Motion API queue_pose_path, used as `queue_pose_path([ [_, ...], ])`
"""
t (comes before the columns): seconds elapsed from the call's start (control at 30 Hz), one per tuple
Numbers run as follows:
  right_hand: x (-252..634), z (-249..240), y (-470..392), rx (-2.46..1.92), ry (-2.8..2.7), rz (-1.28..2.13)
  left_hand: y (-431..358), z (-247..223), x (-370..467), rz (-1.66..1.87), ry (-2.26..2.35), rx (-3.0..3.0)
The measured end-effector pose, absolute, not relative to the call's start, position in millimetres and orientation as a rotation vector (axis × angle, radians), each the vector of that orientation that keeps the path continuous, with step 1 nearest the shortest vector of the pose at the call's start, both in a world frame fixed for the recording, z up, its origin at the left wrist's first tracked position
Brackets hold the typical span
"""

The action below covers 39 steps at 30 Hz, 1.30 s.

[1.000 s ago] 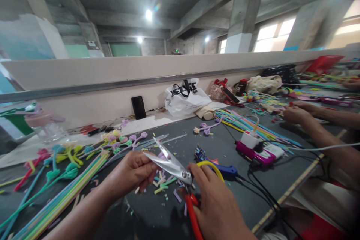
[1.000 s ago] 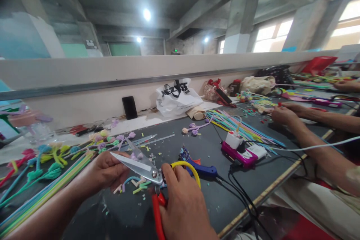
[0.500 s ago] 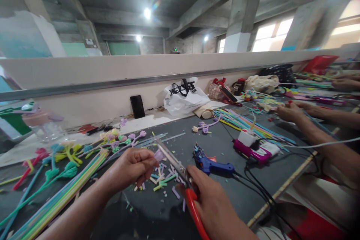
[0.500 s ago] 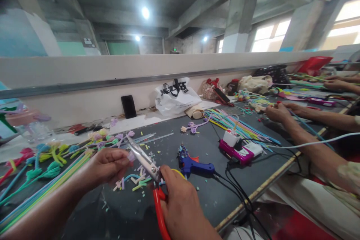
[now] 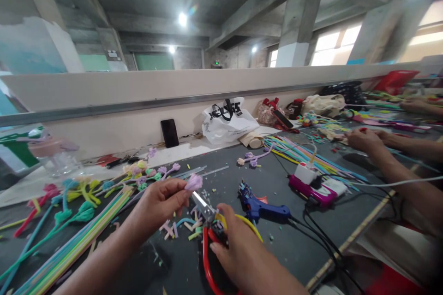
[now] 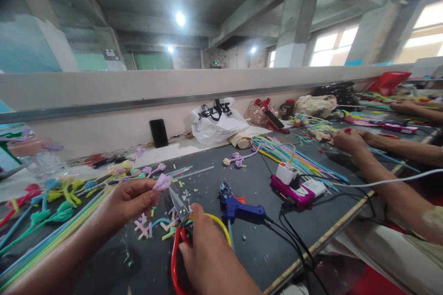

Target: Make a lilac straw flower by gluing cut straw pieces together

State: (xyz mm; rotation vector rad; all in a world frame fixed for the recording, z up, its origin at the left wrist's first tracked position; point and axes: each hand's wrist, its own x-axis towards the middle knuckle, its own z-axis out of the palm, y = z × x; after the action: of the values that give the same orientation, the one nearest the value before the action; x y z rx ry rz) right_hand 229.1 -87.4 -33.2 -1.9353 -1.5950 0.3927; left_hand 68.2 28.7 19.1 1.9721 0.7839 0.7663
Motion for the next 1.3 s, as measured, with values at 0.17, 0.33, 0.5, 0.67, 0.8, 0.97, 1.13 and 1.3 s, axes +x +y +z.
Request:
queue_pose_path([
  [0.17, 215.2, -29.9, -85.8, -2.09, -1.921, 0.067, 19.2, 22.7, 70.9, 0.776, 0.72, 2.128],
  [0.33, 231.2, -20.6, -85.7, -1.893, -1.749, 0.129, 16.3, 19.3, 72.7, 0.78, 0.622, 2.344],
  [0.5, 245.6, -8.3, -83.2, -1.341, -1.251, 0.627, 18.7, 11.3, 75.6, 0.767, 0.527, 2.46],
  [0.67, 241.6, -5.2, -80.8, -1.196, -1.077, 0.94, 15.2, 5.4, 78.3, 0.713, 0.452, 2.549],
  [0.8, 245.7, -11.5, -77.4, -1.297, -1.114, 0.77, 16.7, -1.8, 79.3, 0.679, 0.447, 2.566],
  [0.97, 253.5, -24.5, -72.3, -1.372, -1.094, 0.607, 17.4, -5.5, 82.3, 0.666, 0.646, 2.502],
  [1.13, 239.7, -28.6, -70.3, -1.144, -1.001, 0.912, 8.2, 0.0, 87.3, 0.604, 0.758, 2.437],
  [1.3, 232.9, -27.1, -70.1, -1.113, -1.062, 1.023, 2.3, 2.9, 89.6, 0.534, 0.742, 2.379],
])
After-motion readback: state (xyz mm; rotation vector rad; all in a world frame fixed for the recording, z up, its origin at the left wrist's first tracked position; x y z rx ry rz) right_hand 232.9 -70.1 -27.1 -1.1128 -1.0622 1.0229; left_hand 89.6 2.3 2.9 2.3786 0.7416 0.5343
